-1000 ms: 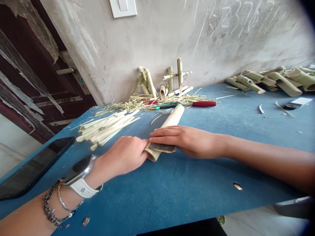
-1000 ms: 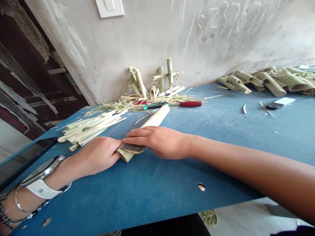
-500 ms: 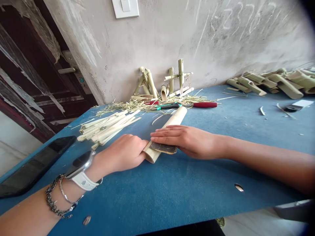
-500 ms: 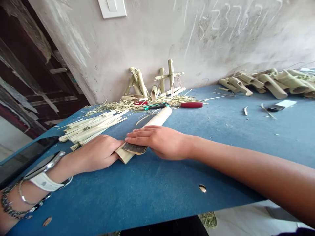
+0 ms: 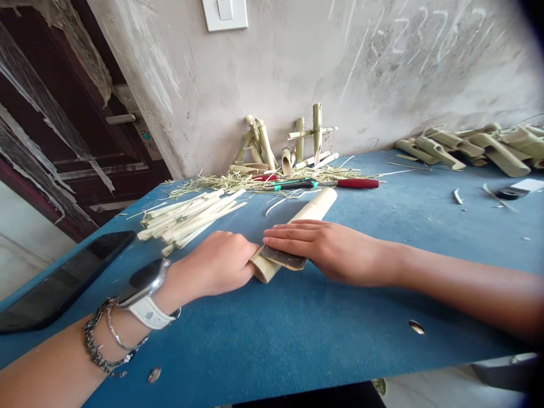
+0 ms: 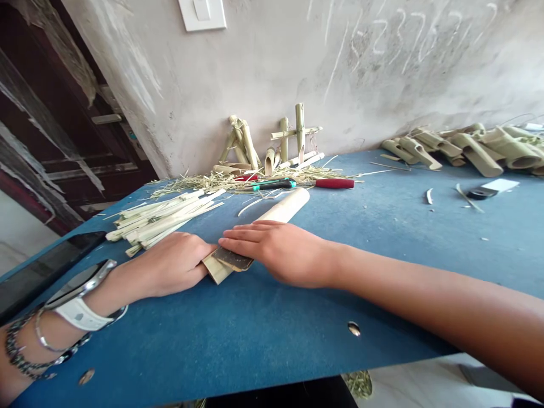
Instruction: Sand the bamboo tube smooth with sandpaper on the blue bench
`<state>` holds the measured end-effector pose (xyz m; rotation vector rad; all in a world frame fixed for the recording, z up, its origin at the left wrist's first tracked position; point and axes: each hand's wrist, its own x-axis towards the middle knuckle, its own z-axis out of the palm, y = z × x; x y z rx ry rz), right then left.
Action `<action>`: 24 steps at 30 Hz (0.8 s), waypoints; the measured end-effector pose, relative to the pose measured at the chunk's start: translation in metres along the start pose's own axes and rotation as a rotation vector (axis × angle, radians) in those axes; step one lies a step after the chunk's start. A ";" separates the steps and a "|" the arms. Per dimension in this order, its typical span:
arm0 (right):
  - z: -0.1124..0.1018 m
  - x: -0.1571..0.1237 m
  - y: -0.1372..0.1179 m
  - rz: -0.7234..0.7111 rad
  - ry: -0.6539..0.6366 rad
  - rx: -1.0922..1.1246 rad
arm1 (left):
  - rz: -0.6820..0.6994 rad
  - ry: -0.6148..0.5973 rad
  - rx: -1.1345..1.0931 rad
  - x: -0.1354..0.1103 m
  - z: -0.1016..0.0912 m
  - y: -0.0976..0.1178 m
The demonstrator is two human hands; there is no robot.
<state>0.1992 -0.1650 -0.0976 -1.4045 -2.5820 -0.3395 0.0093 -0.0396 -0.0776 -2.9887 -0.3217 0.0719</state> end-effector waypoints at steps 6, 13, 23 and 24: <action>0.003 -0.018 0.052 0.356 0.000 -0.152 | -0.030 -0.011 0.170 -0.001 -0.007 0.005; 0.005 -0.016 0.044 0.406 0.037 -0.216 | 0.044 0.151 0.440 -0.005 -0.009 0.020; 0.006 -0.020 0.061 0.253 0.056 -0.083 | -0.057 0.014 0.044 -0.004 -0.005 0.018; 0.007 -0.024 0.070 0.330 0.065 -0.109 | -0.055 0.014 0.027 -0.004 -0.006 0.017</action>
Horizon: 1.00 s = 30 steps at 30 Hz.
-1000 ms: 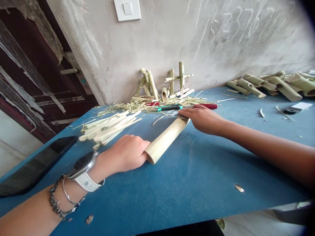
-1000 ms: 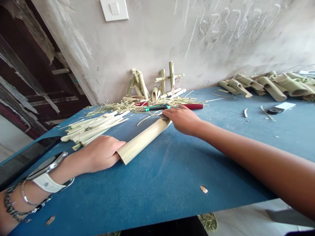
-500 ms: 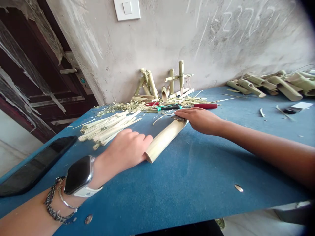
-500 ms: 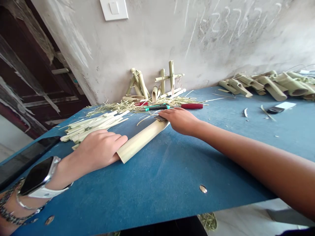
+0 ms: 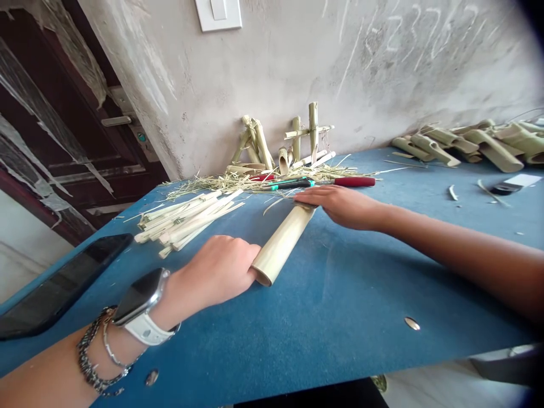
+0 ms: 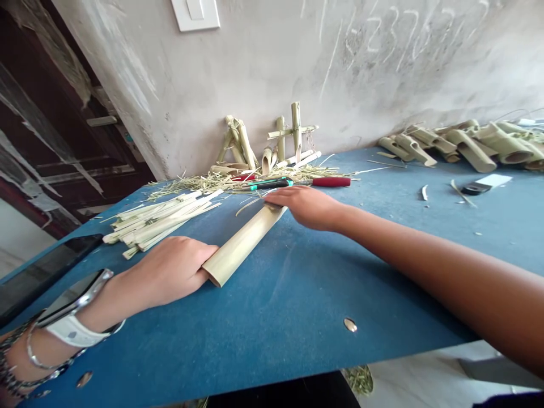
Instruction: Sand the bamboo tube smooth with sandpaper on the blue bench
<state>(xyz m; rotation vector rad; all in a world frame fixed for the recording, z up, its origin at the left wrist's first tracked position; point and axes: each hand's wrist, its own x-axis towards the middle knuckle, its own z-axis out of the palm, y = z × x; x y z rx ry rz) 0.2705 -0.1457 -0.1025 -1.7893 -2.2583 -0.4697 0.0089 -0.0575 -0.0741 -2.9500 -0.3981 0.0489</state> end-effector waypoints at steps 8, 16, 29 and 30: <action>-0.017 0.003 -0.059 -0.381 -0.046 0.302 | -0.113 -0.026 -0.080 -0.002 0.000 0.001; -0.005 -0.001 -0.009 0.110 -0.007 0.023 | -0.131 -0.050 -0.107 -0.003 -0.004 0.004; -0.001 0.000 -0.002 0.144 -0.016 0.007 | -0.110 -0.030 -0.090 -0.003 0.000 0.002; -0.001 0.000 -0.004 0.171 -0.010 -0.007 | -0.109 -0.029 -0.092 -0.003 0.000 0.002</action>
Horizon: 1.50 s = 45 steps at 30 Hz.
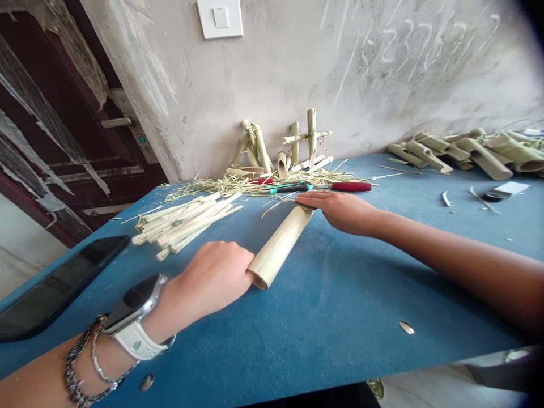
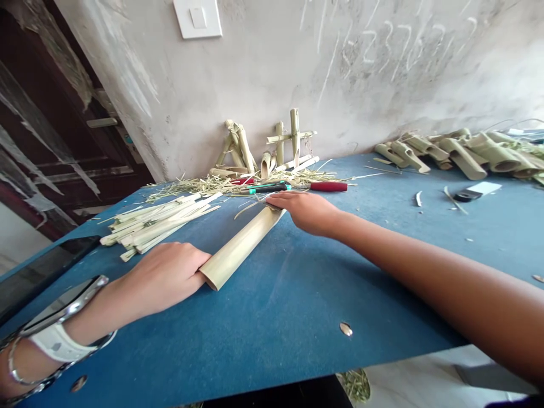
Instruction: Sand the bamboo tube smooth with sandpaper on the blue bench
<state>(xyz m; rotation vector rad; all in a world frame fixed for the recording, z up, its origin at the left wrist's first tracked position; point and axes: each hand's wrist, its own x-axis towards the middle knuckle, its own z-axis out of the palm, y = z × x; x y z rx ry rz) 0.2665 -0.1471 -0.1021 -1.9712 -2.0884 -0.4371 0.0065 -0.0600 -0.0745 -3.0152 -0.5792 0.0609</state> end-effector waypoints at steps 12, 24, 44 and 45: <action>-0.018 -0.003 -0.011 -0.150 -0.091 0.163 | -0.010 -0.036 -0.002 -0.001 -0.003 0.001; -0.030 -0.006 -0.046 -0.500 -0.187 0.447 | -0.025 -0.050 -0.006 0.002 0.000 -0.002; -0.006 0.000 0.001 -0.212 -0.007 0.151 | -0.019 -0.055 0.026 0.002 -0.002 0.001; -0.002 0.000 0.013 -0.112 0.010 0.061 | -0.016 -0.049 0.034 0.002 -0.003 0.001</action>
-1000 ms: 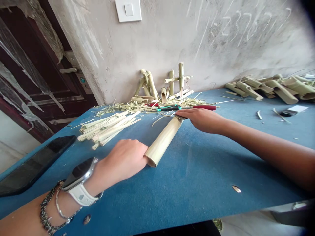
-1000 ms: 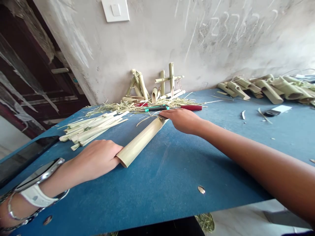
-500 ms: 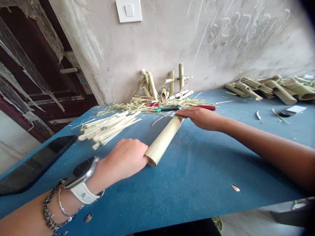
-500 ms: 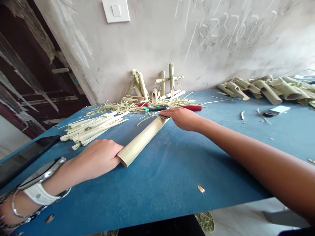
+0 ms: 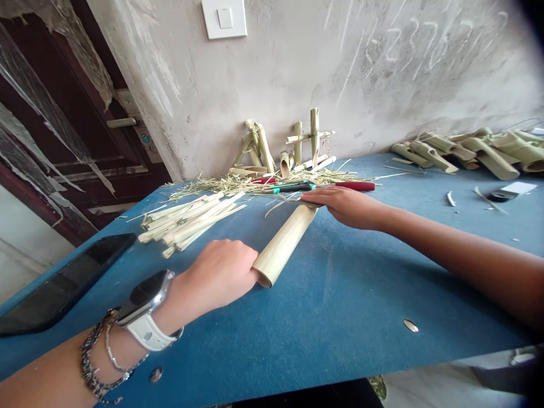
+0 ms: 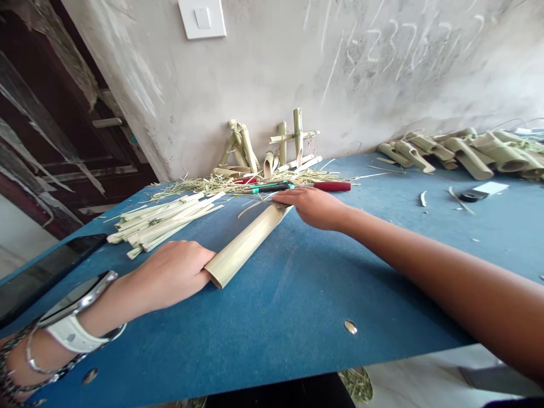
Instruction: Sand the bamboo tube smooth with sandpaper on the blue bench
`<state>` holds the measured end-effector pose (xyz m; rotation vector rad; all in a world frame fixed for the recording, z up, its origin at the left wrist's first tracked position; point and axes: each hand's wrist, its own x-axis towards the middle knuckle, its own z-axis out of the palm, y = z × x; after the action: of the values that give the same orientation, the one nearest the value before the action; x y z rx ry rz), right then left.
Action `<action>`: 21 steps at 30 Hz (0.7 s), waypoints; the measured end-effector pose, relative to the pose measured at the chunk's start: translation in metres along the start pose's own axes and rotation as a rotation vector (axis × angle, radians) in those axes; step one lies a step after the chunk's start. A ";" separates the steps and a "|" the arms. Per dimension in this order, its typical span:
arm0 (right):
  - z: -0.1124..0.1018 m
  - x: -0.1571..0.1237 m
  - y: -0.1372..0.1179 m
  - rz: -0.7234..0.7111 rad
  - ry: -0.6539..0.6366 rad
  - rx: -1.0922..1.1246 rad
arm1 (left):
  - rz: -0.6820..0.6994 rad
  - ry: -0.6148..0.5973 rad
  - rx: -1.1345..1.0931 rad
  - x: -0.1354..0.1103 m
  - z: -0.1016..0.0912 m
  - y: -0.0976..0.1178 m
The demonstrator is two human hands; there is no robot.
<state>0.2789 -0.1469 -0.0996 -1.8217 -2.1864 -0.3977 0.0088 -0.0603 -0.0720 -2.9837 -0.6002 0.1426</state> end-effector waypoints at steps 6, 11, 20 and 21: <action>-0.009 -0.001 -0.049 -0.183 -0.018 0.115 | -0.003 0.003 -0.009 -0.001 0.001 0.000; -0.018 0.002 -0.069 -0.430 -0.134 0.400 | -0.004 0.015 0.039 0.001 0.004 -0.001; 0.002 -0.001 -0.024 -0.041 0.036 0.083 | -0.003 -0.010 0.022 0.000 0.000 0.001; -0.001 -0.001 -0.043 -0.143 0.015 0.152 | 0.000 -0.007 0.029 0.000 0.001 0.000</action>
<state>0.2370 -0.1554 -0.1001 -1.5852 -2.2769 -0.2648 0.0092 -0.0602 -0.0727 -2.9565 -0.5930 0.1603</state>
